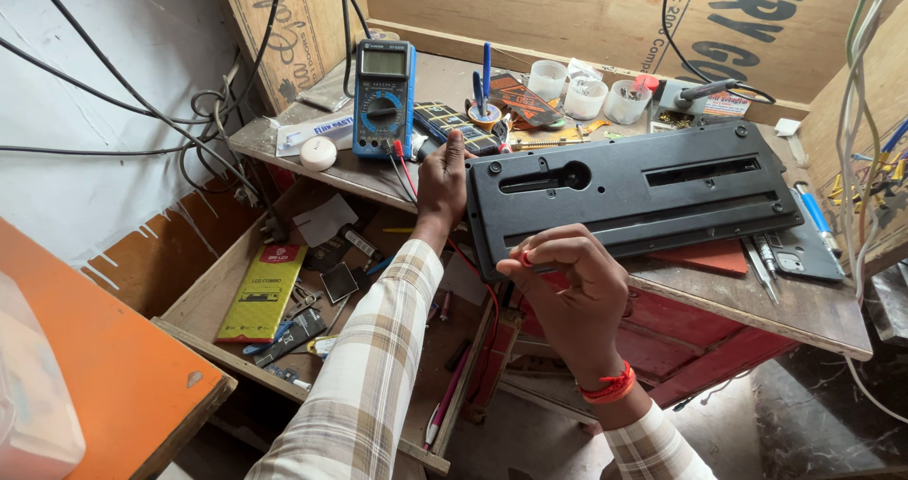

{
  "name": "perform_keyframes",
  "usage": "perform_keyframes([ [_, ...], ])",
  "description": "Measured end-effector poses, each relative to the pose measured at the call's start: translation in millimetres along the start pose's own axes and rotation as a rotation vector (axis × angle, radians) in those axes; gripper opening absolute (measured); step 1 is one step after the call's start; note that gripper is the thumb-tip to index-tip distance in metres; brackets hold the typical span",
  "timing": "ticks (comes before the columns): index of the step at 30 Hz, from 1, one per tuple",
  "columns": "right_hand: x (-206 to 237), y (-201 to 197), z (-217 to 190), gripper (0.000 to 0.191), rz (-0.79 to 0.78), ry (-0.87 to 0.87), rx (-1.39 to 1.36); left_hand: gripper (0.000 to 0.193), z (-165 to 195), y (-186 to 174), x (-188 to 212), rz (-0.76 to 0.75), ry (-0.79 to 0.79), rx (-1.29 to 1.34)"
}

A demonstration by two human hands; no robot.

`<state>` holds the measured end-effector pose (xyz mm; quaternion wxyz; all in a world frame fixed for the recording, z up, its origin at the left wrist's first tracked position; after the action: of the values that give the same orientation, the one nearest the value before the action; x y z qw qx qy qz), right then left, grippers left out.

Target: The person uses a multimeter to test points on the back of a black plastic keyboard case, then removes the case to expose the internal circuit board. They continue testing various points on the circuit board with the multimeter probes.

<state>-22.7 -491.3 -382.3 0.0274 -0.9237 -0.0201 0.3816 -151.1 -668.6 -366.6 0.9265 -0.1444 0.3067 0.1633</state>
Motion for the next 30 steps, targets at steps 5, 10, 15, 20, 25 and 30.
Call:
perform_keyframes([
  [5,-8,-5,2,0.017,-0.027,0.051,-0.007,0.076,4,3,-7,0.004,0.007,0.006],
  [10,-8,-4,1,0.021,-0.022,0.034,-0.089,0.076,7,3,-7,0.015,0.029,0.028],
  [15,-13,-11,6,0.017,-0.065,0.090,-0.147,0.076,12,9,-13,0.018,0.014,0.006],
  [20,-15,-11,8,0.030,-0.085,0.065,-0.157,0.075,12,14,-16,0.025,0.025,-0.006],
  [25,-18,-14,16,0.026,-0.026,0.096,-0.196,0.076,11,18,-18,0.018,0.038,0.023],
  [30,-20,-15,14,0.019,-0.072,0.027,-0.111,0.076,8,18,-20,0.008,0.013,0.022],
])
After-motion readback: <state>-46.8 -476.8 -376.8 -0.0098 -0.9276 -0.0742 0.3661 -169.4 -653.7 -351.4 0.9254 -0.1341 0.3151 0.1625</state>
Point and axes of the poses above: each hand's wrist, its own x-axis away from the middle knuckle, its own y-axis out of the palm, z = x × y, the point moved 7 cm from there along -x, towards the middle knuckle, and after that the axes turned 14 degrees about y, right-handed, at the moved point
